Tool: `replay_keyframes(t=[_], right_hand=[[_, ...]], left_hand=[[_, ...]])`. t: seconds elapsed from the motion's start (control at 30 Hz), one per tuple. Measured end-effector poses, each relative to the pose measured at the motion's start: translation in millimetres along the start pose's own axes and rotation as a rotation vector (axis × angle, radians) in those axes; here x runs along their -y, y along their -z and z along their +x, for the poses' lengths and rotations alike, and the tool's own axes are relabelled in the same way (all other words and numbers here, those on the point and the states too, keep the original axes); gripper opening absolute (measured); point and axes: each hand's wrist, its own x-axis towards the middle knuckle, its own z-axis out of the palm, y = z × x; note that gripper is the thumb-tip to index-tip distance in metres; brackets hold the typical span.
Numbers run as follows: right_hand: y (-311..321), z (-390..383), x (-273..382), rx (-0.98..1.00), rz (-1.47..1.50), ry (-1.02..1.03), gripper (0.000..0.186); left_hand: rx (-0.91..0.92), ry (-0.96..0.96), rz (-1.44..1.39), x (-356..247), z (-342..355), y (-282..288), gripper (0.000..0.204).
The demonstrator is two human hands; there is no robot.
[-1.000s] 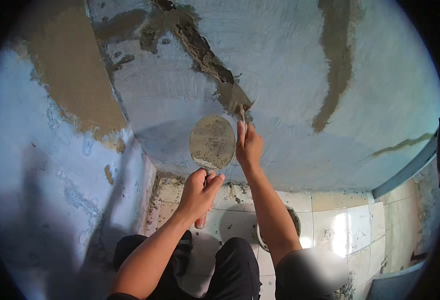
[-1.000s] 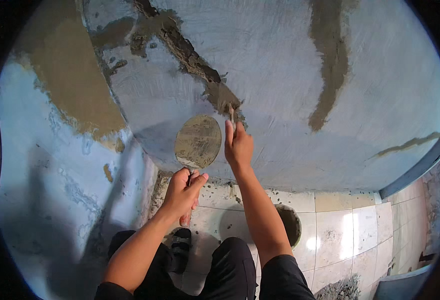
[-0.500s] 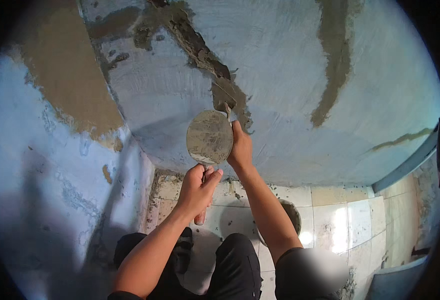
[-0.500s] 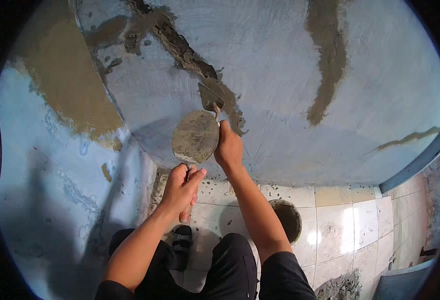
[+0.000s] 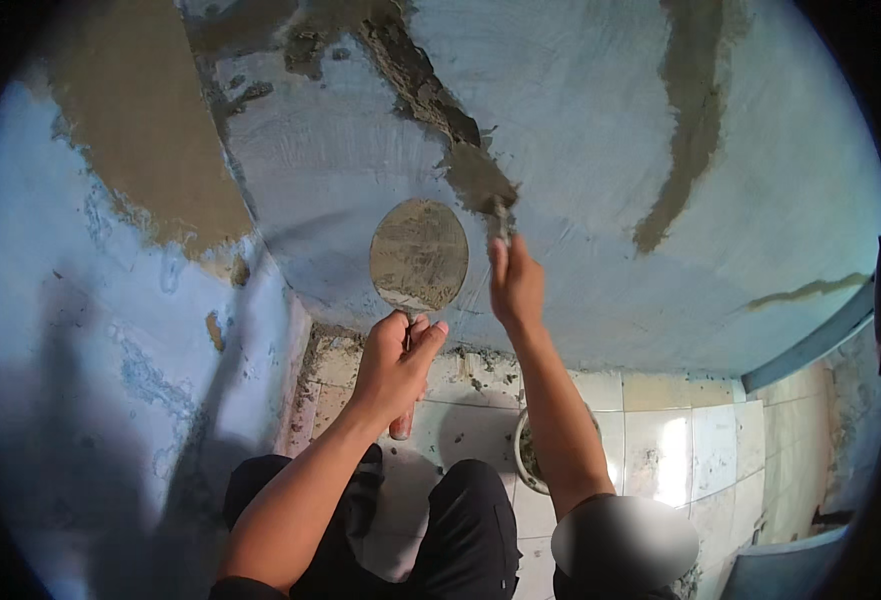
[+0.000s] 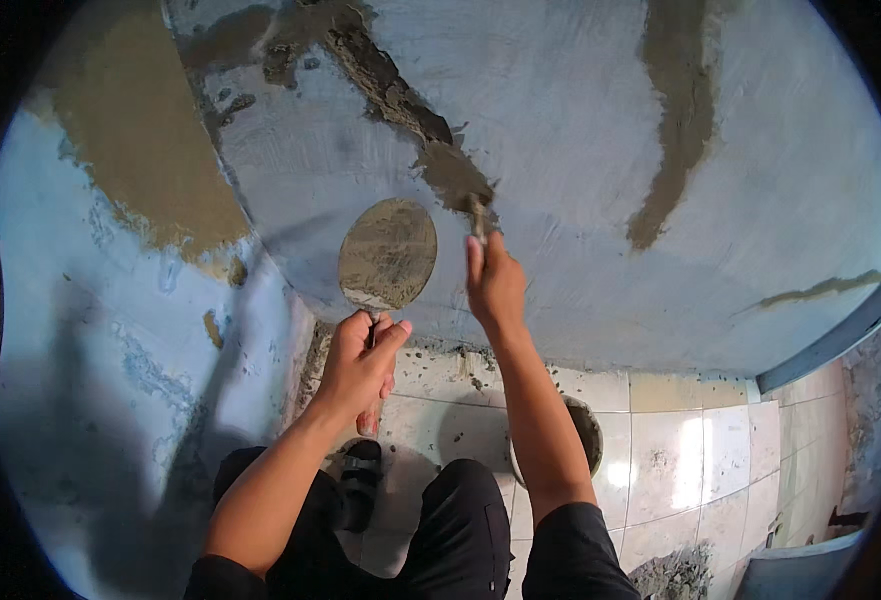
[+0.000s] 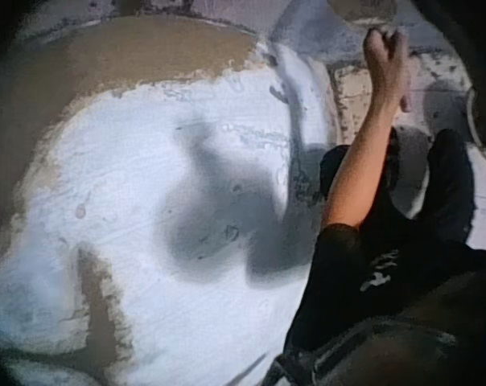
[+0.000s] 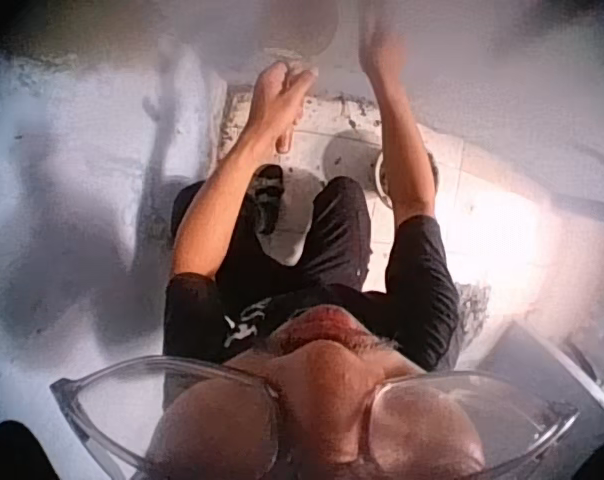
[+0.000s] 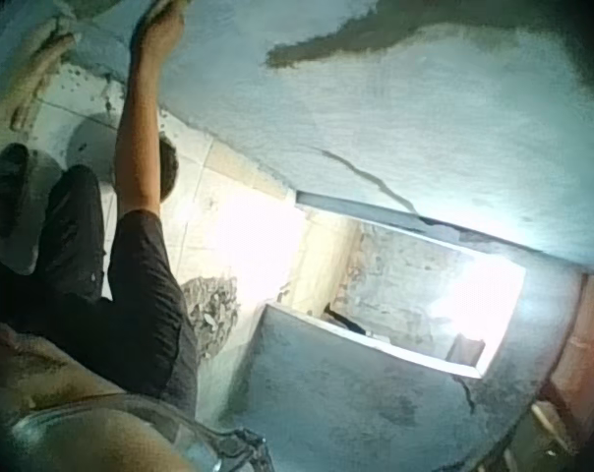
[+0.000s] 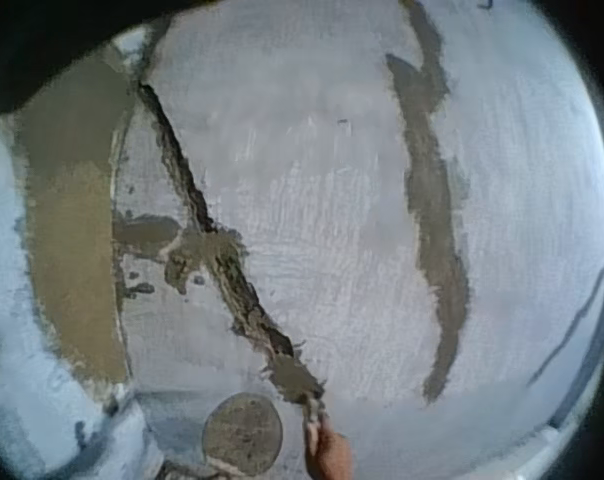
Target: The person patches a crack in a wall by applying cement from a bucket with a trowel.
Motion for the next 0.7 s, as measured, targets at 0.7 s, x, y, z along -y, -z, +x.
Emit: replay_keyframes(t=[0.7], right_hand=[[-8, -7, -24, -0.081, -0.188, -0.081, 0.033]], left_hand=[[0.029, 0.073, 0.048, 0, -6, -4, 0.036]])
